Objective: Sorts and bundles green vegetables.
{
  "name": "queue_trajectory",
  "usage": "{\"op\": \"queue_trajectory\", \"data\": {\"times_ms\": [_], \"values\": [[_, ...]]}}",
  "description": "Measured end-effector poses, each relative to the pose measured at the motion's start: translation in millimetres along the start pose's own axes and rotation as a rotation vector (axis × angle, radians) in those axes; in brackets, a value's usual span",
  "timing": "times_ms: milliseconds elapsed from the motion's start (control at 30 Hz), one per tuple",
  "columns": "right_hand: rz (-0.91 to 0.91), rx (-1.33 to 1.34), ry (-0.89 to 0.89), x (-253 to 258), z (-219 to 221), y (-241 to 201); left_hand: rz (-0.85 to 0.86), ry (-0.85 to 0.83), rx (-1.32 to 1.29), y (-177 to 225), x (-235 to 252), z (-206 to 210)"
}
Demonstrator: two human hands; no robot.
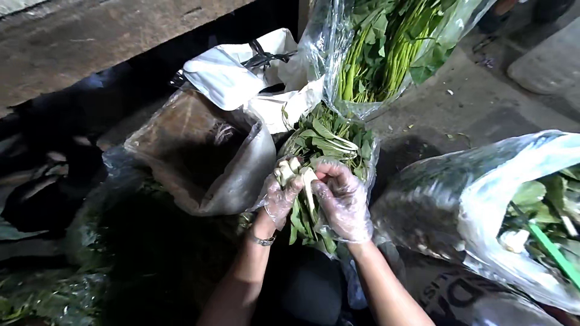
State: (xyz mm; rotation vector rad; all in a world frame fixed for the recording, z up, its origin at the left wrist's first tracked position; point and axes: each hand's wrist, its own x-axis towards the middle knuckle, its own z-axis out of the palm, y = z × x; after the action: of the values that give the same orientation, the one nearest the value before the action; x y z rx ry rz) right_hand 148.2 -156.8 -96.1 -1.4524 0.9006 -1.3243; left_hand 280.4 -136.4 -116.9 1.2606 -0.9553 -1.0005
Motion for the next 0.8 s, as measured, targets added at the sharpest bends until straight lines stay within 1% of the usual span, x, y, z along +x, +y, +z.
{"op": "queue_trajectory", "data": {"times_ms": [100, 200, 233, 267, 333, 367, 400, 433, 467, 500, 533, 567, 600, 667, 733, 800], "values": [[-0.039, 0.039, 0.128, -7, 18, 8, -0.033, 0.009, -0.036, -7, -6, -6], [-0.087, 0.022, 0.143, -10, 33, 10, -0.035, -0.024, -0.213, -14, -11, -10], [-0.067, -0.007, 0.103, -9, 35, 9, -0.049, -0.012, -0.240, -15, -11, -11], [-0.017, -0.061, 0.012, -4, 30, 6, -0.070, 0.030, -0.244, -16, -11, -12], [0.116, -0.142, -0.226, 19, 4, -1, -0.116, 0.113, -0.220, -22, -8, -18], [0.144, -0.201, -0.268, 36, -13, 3, -0.118, 0.127, -0.215, -25, -6, -22], [0.155, -0.325, -0.247, 55, -31, 12, -0.120, 0.131, -0.214, -28, -4, -27], [0.181, -0.530, -0.197, 75, -48, 24, -0.120, 0.126, -0.217, -31, -4, -31], [0.271, -0.762, -0.185, 93, -63, 36, -0.110, 0.110, -0.221, -34, -5, -34], [0.424, -0.973, -0.253, 110, -74, 45, -0.090, 0.088, -0.228, -36, -6, -37], [0.548, -1.130, -0.357, 122, -81, 55, -0.062, 0.064, -0.239, -36, -6, -39], [0.625, -1.246, -0.474, 129, -86, 64, -0.039, 0.049, -0.238, -37, -6, -41], [0.628, -1.340, -0.567, 130, -92, 74, -0.030, 0.044, -0.243, -39, -7, -43], [0.537, -1.431, -0.698, 124, -100, 83, -0.030, 0.046, -0.262, -44, -7, -49], [0.466, -1.479, -0.765, 115, -104, 82, -0.031, 0.058, -0.255, -44, -6, -53], [0.444, -1.531, -0.756, 103, -101, 76, -0.031, 0.071, -0.249, -44, -6, -54]]}}
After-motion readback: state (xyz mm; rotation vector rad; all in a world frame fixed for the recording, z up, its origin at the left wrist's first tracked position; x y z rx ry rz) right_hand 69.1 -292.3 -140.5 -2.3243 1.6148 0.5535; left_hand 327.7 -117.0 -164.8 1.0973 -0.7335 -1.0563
